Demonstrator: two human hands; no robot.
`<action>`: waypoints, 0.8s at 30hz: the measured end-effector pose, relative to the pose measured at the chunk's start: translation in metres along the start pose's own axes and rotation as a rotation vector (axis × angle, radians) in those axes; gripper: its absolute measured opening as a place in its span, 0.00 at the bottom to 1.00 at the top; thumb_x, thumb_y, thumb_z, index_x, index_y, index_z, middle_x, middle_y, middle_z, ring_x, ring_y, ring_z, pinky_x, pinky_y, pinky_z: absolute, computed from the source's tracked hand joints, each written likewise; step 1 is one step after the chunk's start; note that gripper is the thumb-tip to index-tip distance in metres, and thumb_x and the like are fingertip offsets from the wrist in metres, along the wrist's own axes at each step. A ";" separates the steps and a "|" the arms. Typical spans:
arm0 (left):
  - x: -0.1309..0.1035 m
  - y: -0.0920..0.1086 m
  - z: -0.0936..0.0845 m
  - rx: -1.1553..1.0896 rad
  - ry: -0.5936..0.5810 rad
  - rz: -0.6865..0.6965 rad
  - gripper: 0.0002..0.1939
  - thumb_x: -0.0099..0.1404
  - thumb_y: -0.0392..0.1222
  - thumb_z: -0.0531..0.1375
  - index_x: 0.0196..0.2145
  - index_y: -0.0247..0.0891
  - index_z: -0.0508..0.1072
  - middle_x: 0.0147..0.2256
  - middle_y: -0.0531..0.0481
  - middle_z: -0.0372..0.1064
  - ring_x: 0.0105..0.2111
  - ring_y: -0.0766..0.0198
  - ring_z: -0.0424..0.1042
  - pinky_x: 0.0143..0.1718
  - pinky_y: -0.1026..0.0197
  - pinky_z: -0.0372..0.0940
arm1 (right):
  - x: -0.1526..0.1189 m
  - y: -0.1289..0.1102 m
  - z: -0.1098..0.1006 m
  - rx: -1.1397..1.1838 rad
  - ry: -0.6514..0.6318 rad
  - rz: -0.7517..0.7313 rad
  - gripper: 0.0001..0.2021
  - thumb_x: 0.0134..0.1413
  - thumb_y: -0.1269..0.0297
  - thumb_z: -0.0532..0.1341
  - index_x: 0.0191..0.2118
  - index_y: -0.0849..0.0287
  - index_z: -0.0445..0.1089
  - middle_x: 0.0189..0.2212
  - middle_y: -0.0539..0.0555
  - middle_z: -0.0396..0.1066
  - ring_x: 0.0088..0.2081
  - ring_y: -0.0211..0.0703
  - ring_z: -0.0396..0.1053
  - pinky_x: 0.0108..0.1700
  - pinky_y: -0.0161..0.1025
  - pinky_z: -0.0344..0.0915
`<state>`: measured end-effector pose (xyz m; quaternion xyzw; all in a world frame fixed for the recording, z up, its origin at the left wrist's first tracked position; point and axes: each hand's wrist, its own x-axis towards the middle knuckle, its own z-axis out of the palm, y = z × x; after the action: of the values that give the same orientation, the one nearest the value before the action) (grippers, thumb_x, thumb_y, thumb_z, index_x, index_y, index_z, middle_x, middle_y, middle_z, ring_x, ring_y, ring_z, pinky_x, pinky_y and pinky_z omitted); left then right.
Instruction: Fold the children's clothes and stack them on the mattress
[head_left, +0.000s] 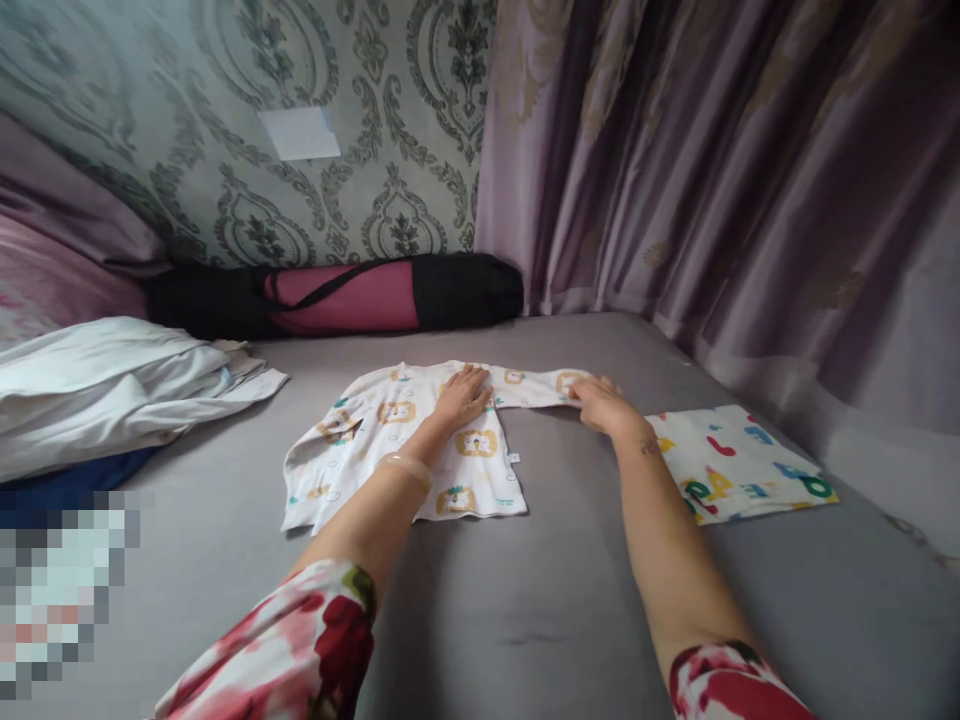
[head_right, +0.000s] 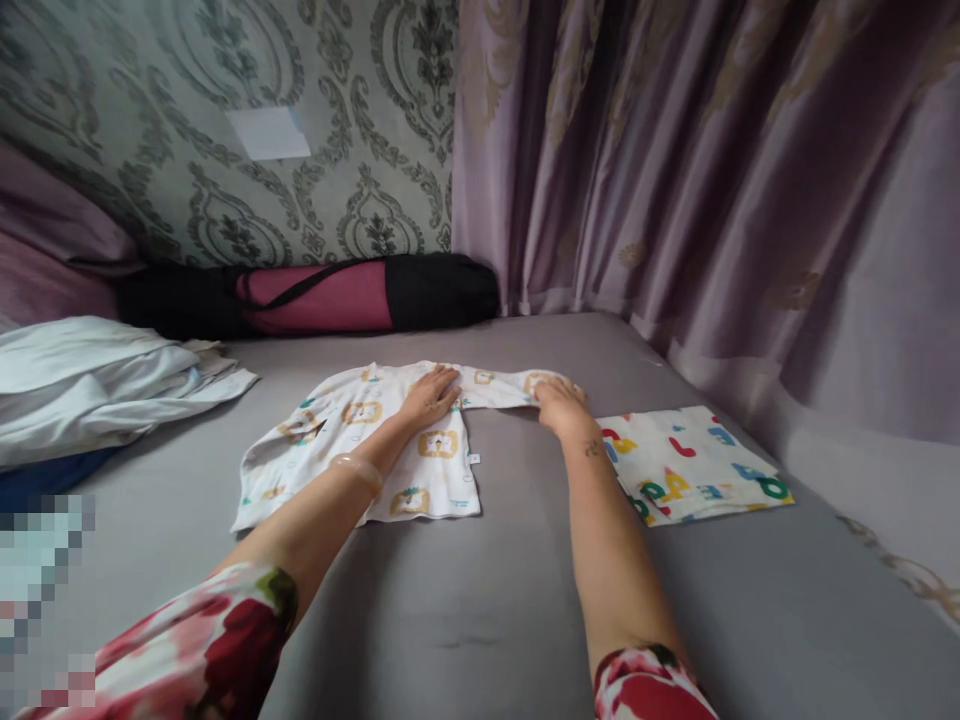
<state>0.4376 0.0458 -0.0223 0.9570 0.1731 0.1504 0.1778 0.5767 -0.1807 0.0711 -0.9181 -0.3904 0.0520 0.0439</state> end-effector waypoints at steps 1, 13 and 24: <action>-0.001 0.002 -0.001 0.023 -0.021 0.001 0.25 0.70 0.49 0.48 0.61 0.37 0.61 0.64 0.43 0.57 0.66 0.53 0.48 0.66 0.49 0.45 | 0.001 0.006 0.001 0.008 -0.122 0.041 0.20 0.45 0.82 0.57 0.42 0.54 0.75 0.46 0.58 0.70 0.46 0.48 0.67 0.47 0.40 0.61; -0.002 0.005 -0.005 0.016 -0.042 -0.023 0.24 0.70 0.39 0.43 0.61 0.38 0.62 0.63 0.45 0.57 0.66 0.59 0.51 0.66 0.51 0.45 | 0.028 0.052 0.044 0.110 0.185 0.421 0.17 0.58 0.67 0.55 0.49 0.66 0.73 0.50 0.73 0.69 0.53 0.61 0.68 0.50 0.51 0.65; -0.002 0.012 -0.009 0.036 -0.083 -0.037 0.25 0.71 0.43 0.43 0.62 0.38 0.60 0.65 0.46 0.54 0.67 0.56 0.47 0.66 0.48 0.43 | 0.053 0.069 0.044 0.485 0.331 0.417 0.17 0.54 0.63 0.58 0.46 0.66 0.73 0.40 0.63 0.76 0.42 0.50 0.73 0.41 0.38 0.66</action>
<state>0.4356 0.0373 -0.0104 0.9621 0.1860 0.1040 0.1702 0.6568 -0.1884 0.0163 -0.9369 -0.1584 0.0018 0.3117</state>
